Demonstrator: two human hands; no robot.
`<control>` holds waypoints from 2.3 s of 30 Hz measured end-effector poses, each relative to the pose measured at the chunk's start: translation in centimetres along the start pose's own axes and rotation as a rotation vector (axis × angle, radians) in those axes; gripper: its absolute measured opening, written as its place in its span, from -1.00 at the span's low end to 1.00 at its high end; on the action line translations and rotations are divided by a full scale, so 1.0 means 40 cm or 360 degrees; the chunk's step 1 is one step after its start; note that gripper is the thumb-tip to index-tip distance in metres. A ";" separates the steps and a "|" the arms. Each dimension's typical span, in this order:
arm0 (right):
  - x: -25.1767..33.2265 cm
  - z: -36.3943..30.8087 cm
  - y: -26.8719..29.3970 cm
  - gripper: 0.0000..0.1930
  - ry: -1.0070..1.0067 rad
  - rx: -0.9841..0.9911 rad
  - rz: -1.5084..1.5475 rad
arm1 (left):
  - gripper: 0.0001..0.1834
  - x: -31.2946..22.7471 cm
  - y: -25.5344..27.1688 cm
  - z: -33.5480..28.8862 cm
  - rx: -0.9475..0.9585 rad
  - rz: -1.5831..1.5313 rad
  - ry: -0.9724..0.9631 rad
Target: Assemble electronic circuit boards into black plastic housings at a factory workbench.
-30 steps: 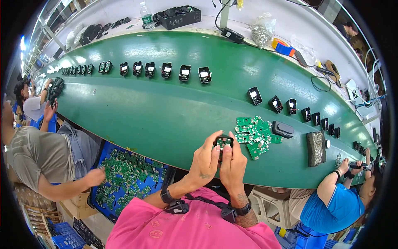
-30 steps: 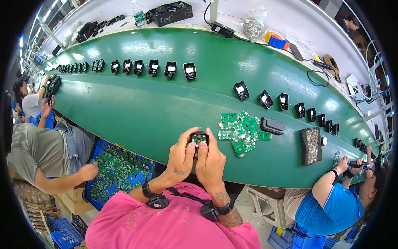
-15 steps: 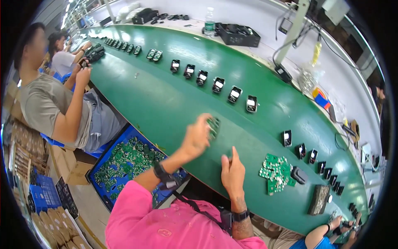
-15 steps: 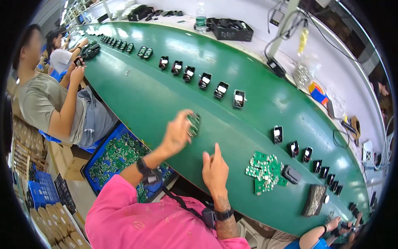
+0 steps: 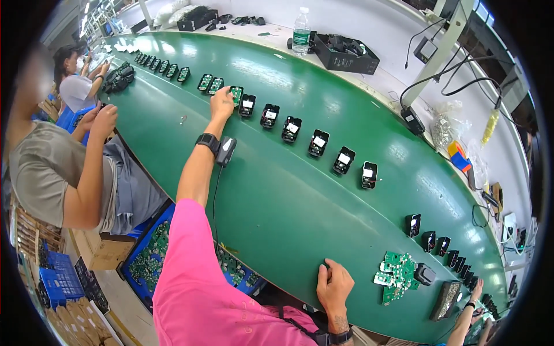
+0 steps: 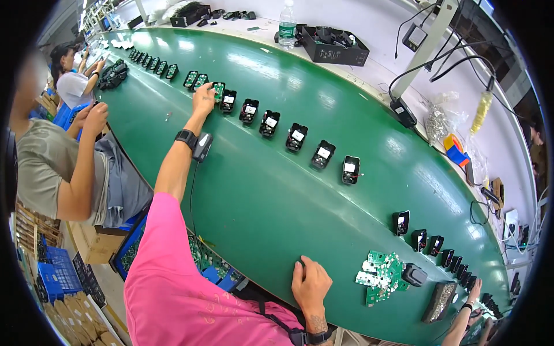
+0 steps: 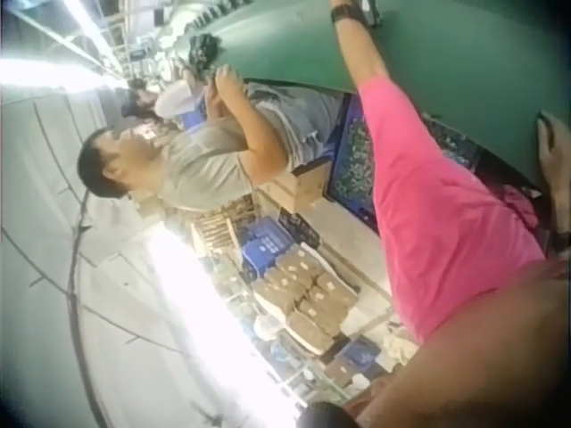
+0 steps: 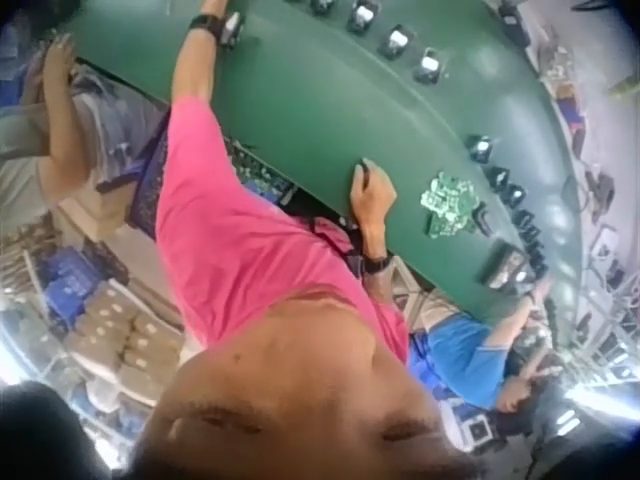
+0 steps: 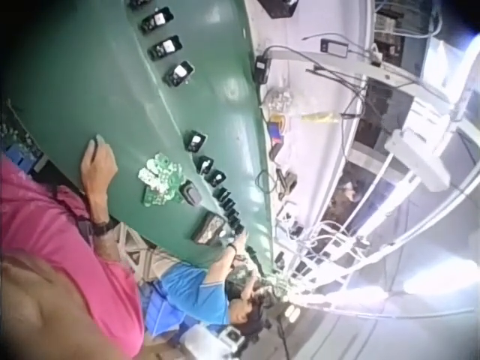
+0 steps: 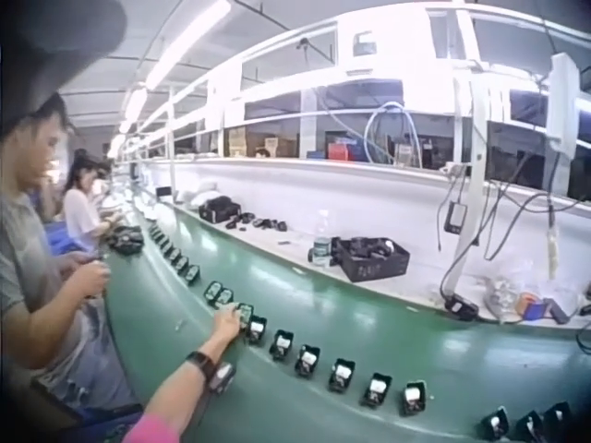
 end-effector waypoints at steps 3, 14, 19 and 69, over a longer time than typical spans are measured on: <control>0.000 0.003 0.002 -0.86 -0.0038 0.0007 -0.0007 | -0.67 -0.011 0.002 0.000 0.0077 -0.0043 -0.0031; 0.002 0.001 0.017 -0.87 0.0047 -0.0127 -0.0041 | -0.20 -0.183 0.035 -0.146 0.0748 0.0455 -0.1035; -0.001 0.017 0.026 -0.89 0.0053 -0.0182 0.0034 | -0.30 -0.211 0.142 -0.189 0.0298 0.0377 -0.0840; -0.169 -0.104 0.149 -0.85 -0.0868 -0.0043 0.1580 | -0.77 -0.311 0.245 -1.262 0.1586 -0.1075 0.0682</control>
Point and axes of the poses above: each hand's wrist, its own z-axis towards the middle knuckle, its own y-axis out of the back of the hand, x = y × z, the point moved 6 cm from there along z, towards the middle knuckle, and after that the axes turned 15 degrees about y, right-handed, at the moved point
